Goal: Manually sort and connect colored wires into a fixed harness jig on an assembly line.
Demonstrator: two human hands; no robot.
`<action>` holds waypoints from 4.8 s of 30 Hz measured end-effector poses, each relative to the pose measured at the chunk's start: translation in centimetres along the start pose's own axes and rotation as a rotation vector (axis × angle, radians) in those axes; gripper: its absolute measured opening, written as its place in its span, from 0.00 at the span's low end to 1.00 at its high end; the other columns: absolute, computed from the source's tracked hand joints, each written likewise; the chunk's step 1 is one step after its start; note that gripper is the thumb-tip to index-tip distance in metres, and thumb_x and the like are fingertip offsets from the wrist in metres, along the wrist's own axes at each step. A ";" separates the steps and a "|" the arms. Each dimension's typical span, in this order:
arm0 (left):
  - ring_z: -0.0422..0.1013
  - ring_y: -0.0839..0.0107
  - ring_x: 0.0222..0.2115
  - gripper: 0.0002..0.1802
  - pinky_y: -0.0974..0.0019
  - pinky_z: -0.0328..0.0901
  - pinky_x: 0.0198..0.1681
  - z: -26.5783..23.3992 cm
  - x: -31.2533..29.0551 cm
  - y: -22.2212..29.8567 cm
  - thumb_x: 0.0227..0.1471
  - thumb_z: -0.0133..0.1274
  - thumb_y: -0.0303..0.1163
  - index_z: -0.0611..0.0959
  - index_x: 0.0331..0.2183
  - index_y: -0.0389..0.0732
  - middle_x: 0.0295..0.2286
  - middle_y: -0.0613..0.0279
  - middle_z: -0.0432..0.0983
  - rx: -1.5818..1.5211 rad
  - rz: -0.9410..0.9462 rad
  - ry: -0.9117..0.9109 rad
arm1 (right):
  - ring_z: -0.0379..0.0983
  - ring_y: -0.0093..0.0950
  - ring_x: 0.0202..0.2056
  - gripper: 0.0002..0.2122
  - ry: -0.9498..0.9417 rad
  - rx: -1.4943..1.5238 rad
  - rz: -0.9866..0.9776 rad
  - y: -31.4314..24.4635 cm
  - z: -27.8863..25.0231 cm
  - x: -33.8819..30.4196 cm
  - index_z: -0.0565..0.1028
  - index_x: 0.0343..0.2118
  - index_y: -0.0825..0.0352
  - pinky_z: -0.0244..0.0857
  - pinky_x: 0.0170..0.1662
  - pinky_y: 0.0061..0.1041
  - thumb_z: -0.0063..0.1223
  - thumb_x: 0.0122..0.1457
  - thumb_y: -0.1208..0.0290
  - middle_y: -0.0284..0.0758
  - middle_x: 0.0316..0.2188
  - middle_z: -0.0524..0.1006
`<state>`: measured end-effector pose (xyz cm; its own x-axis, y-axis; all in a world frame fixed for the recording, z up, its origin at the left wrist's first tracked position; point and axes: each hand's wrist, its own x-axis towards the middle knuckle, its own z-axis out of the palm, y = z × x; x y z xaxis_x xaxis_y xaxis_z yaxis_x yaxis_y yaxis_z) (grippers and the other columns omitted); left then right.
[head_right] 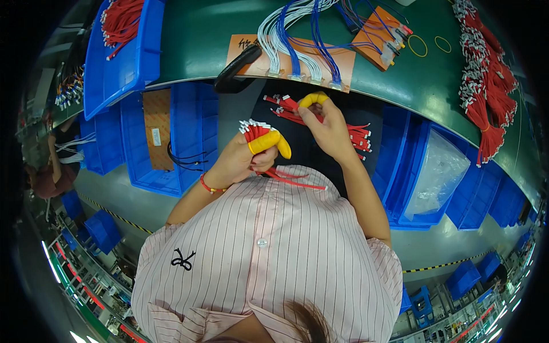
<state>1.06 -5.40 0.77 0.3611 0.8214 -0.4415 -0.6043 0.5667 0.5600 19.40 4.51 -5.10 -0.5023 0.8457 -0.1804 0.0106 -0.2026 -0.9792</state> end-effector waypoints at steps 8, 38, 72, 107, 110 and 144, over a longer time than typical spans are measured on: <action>0.52 0.88 0.13 0.12 0.77 0.47 0.16 1.3 2.4 1.2 0.60 0.51 0.31 0.78 0.43 0.35 0.15 0.76 0.61 0.161 0.309 0.217 | 0.71 0.18 0.33 0.06 0.014 -0.063 -0.071 -4.4 1.7 -2.0 0.69 0.39 0.71 0.65 0.36 0.17 0.50 0.62 0.76 0.32 0.31 0.74; 0.54 0.88 0.12 0.10 0.79 0.47 0.15 0.9 5.8 2.1 0.60 0.49 0.29 0.79 0.34 0.31 0.19 0.68 0.70 0.169 0.518 0.395 | 0.72 0.22 0.26 0.10 0.140 0.227 0.022 -5.0 -1.4 -3.1 0.77 0.41 0.75 0.69 0.35 0.21 0.50 0.63 0.75 0.39 0.32 0.79; 0.63 0.87 0.21 0.13 0.79 0.59 0.24 -2.8 2.7 3.6 0.59 0.45 0.29 0.83 0.38 0.35 0.25 0.68 0.77 0.697 0.324 0.384 | 0.68 0.17 0.25 0.12 0.182 0.669 0.099 -4.1 -2.1 -0.9 0.77 0.38 0.73 0.64 0.34 0.18 0.50 0.63 0.66 0.32 0.25 0.76; 0.52 0.85 0.14 0.13 0.78 0.49 0.18 -3.0 -2.3 6.2 0.63 0.45 0.31 0.77 0.40 0.30 0.15 0.73 0.61 0.209 0.474 0.217 | 0.69 0.43 0.41 0.09 0.012 -0.906 -0.288 0.6 0.2 -0.2 0.77 0.36 0.71 0.64 0.46 0.35 0.57 0.55 0.71 0.43 0.36 0.73; 0.53 0.86 0.14 0.08 0.77 0.47 0.18 -3.2 -2.5 6.4 0.59 0.51 0.28 0.79 0.35 0.33 0.15 0.74 0.63 0.424 0.446 0.357 | 0.70 0.45 0.40 0.08 0.014 -0.896 -0.212 2.3 -0.1 0.5 0.75 0.34 0.71 0.65 0.46 0.36 0.56 0.55 0.72 0.45 0.35 0.73; 0.54 0.88 0.15 0.13 0.80 0.48 0.17 -0.5 4.0 0.9 0.61 0.50 0.33 0.81 0.43 0.36 0.20 0.73 0.68 0.225 0.335 0.168 | 0.65 0.17 0.17 0.05 0.188 -0.435 -0.173 -4.8 1.4 -2.8 0.75 0.30 0.70 0.57 0.20 0.18 0.59 0.56 0.75 0.27 0.21 0.70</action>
<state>1.62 -1.67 -0.85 0.0391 0.9509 -0.3069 -0.4918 0.2856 0.8225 19.57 2.38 0.19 -0.3643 0.9312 0.0140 0.3200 0.1392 -0.9371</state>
